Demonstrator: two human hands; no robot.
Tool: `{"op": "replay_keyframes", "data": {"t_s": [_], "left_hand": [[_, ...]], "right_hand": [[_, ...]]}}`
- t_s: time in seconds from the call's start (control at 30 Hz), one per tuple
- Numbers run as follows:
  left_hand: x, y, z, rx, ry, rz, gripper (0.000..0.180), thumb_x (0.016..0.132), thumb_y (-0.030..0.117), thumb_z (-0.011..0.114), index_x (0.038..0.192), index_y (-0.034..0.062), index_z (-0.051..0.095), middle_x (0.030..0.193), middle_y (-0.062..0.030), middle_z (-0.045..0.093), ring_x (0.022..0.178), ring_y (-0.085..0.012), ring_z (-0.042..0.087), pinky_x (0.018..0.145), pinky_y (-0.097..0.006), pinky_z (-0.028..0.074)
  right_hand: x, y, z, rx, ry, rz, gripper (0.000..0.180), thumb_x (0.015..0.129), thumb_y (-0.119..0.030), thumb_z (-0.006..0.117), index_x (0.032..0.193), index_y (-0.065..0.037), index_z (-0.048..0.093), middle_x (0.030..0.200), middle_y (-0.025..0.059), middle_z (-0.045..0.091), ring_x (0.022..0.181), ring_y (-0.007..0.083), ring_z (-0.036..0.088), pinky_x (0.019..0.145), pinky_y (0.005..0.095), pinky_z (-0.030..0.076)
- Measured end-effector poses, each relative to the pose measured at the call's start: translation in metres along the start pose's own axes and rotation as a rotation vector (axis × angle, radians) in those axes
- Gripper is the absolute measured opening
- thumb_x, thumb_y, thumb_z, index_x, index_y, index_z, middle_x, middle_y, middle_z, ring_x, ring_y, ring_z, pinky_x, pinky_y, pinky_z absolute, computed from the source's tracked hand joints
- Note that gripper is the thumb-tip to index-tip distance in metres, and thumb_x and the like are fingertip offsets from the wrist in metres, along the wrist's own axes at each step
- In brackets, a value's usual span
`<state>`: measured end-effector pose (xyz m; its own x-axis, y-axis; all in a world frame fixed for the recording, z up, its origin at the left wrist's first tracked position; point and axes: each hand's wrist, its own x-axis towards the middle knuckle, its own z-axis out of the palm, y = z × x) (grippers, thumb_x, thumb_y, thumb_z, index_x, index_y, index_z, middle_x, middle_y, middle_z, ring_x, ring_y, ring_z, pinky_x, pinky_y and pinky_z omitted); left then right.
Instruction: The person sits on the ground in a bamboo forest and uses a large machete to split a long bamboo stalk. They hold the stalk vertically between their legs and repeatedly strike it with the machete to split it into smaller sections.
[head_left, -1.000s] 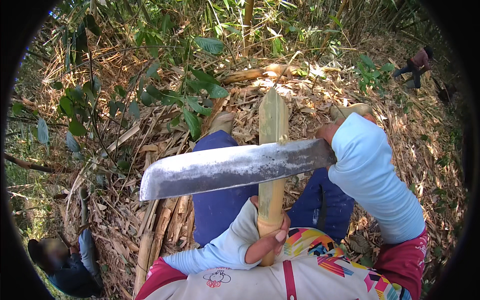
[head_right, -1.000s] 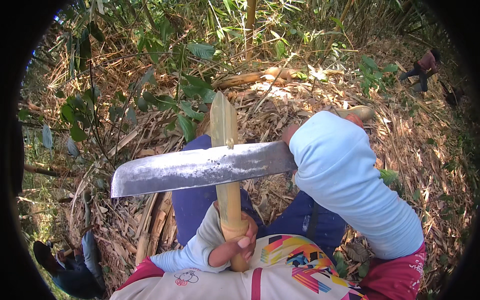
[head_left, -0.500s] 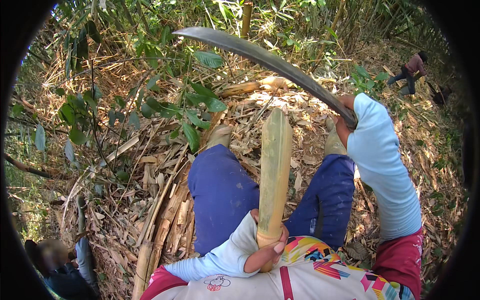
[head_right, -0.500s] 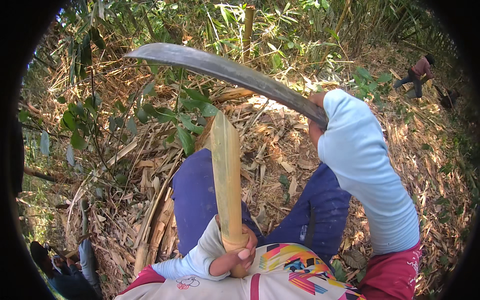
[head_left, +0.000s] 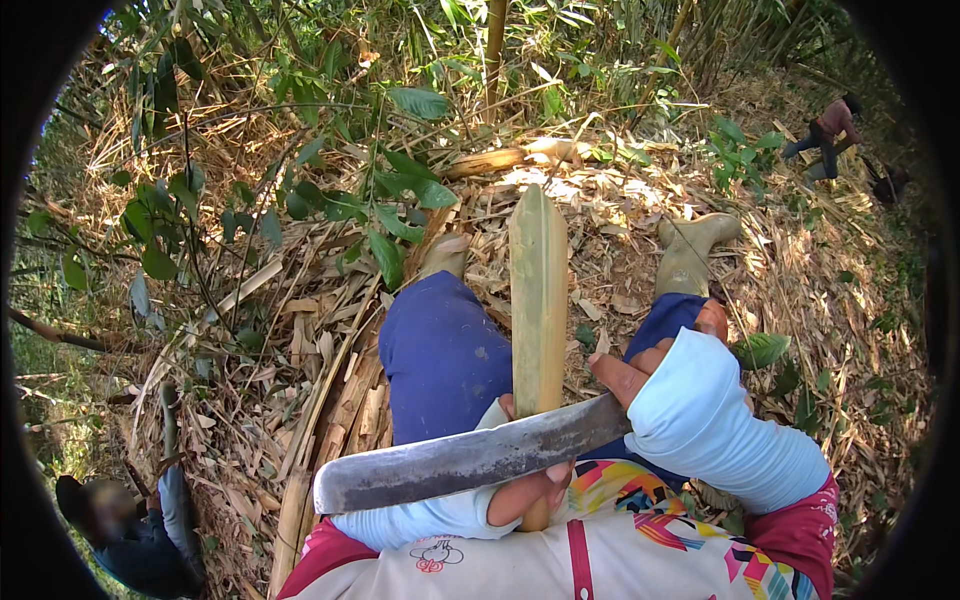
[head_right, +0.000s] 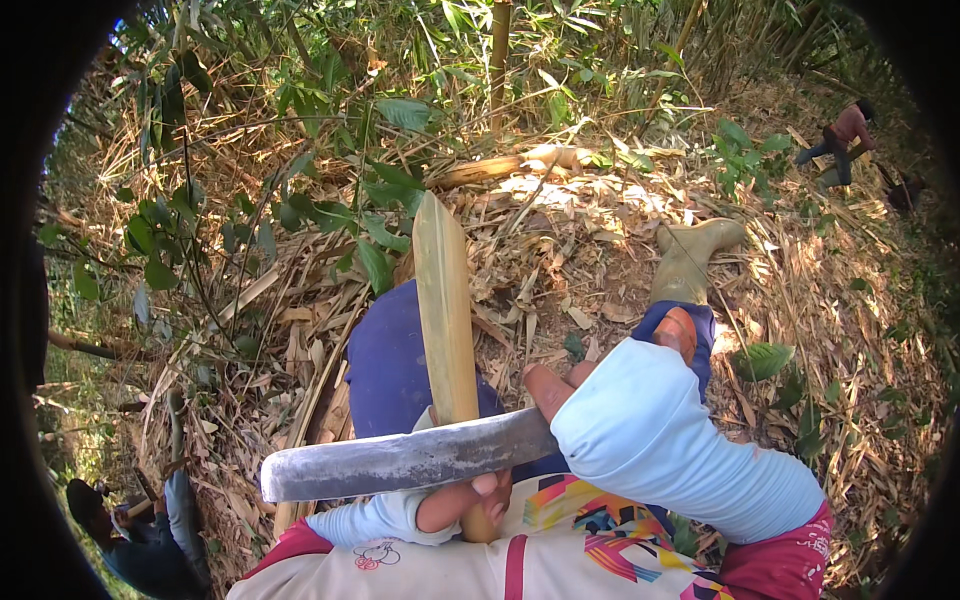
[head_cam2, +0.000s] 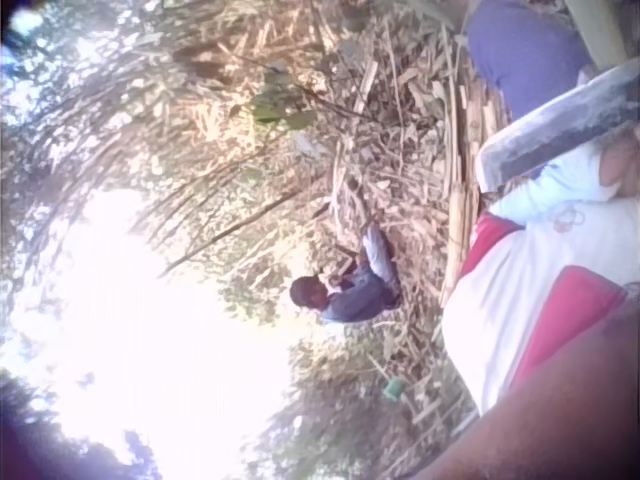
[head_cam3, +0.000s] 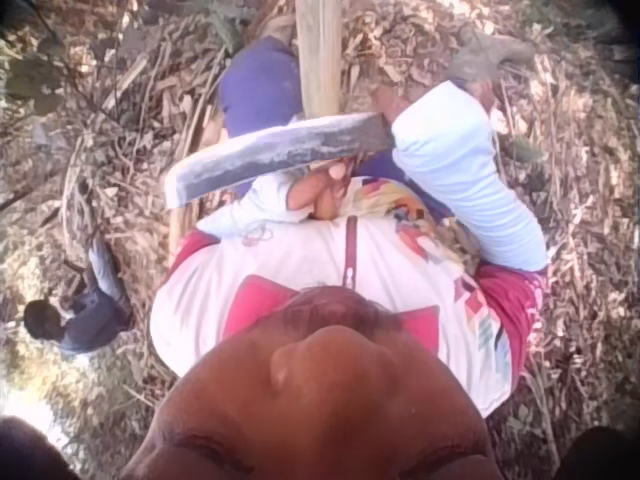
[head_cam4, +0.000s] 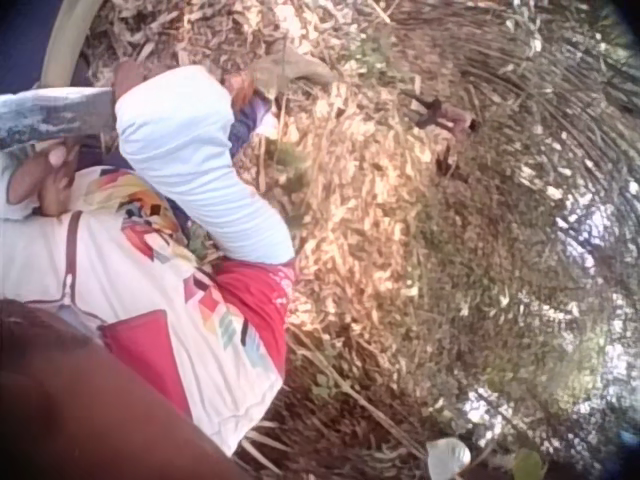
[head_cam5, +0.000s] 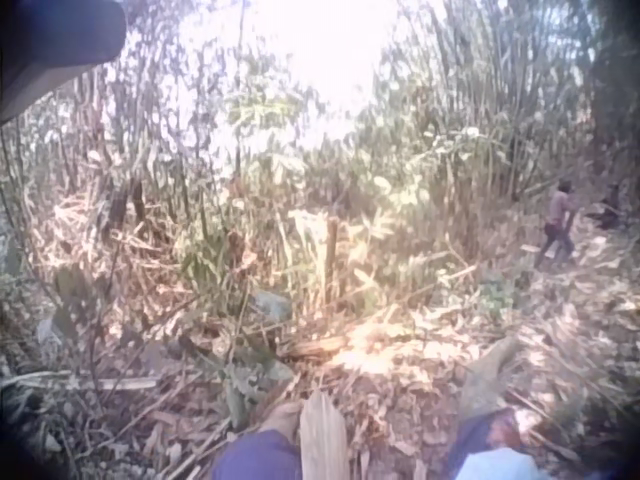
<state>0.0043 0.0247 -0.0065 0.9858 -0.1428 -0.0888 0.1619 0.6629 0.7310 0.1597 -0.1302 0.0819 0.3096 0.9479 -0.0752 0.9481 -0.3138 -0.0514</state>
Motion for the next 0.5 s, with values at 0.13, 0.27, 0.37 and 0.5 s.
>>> {"op": "replay_keyframes", "data": {"t_s": [0.13, 0.27, 0.37, 0.5], "left_hand": [[-0.002, -0.003, 0.009, -0.180, 0.212, -0.131, 0.026, 0.089, 0.008, 0.067, 0.105, 0.0037, 0.047, 0.080, -0.0087, 0.059, 0.067, -0.0165, 0.061, 0.058, -0.030, 0.051], [0.004, -0.007, 0.008, -0.552, 0.258, -0.245, 0.021, 0.089, 0.008, 0.068, 0.099, 0.0045, 0.051, 0.070, -0.0080, 0.058, 0.058, -0.0185, 0.061, 0.055, -0.032, 0.052], [-0.001, -0.022, -0.001, -0.373, 0.149, -0.108, 0.023, 0.091, 0.012, 0.065, 0.106, 0.0030, 0.051, 0.074, -0.0104, 0.059, 0.061, -0.0194, 0.062, 0.056, -0.032, 0.053], [0.001, -0.013, 0.000, -0.309, 0.101, -0.039, 0.028, 0.093, 0.013, 0.061, 0.117, 0.0014, 0.050, 0.080, -0.0124, 0.060, 0.063, -0.0186, 0.062, 0.059, -0.031, 0.053]], "right_hand": [[-0.005, -0.002, 0.009, 0.064, -0.017, -0.030, 0.039, 0.081, -0.028, 0.057, 0.113, -0.007, 0.062, 0.062, 0.0051, 0.057, 0.056, 0.0263, 0.059, 0.056, 0.0582, 0.042], [-0.004, -0.004, 0.009, 0.065, -0.074, -0.027, 0.037, 0.080, -0.027, 0.057, 0.111, -0.008, 0.063, 0.063, 0.0051, 0.057, 0.057, 0.0264, 0.060, 0.053, 0.0561, 0.041], [-0.005, -0.004, 0.009, 0.048, -0.048, -0.027, 0.035, 0.079, -0.026, 0.058, 0.109, -0.009, 0.063, 0.062, 0.0045, 0.056, 0.058, 0.0260, 0.060, 0.055, 0.0559, 0.041], [0.000, -0.002, 0.007, -0.002, 0.028, 0.002, 0.029, 0.079, -0.026, 0.058, 0.103, -0.010, 0.064, 0.060, 0.0037, 0.053, 0.058, 0.0253, 0.059, 0.057, 0.0550, 0.040]]}}
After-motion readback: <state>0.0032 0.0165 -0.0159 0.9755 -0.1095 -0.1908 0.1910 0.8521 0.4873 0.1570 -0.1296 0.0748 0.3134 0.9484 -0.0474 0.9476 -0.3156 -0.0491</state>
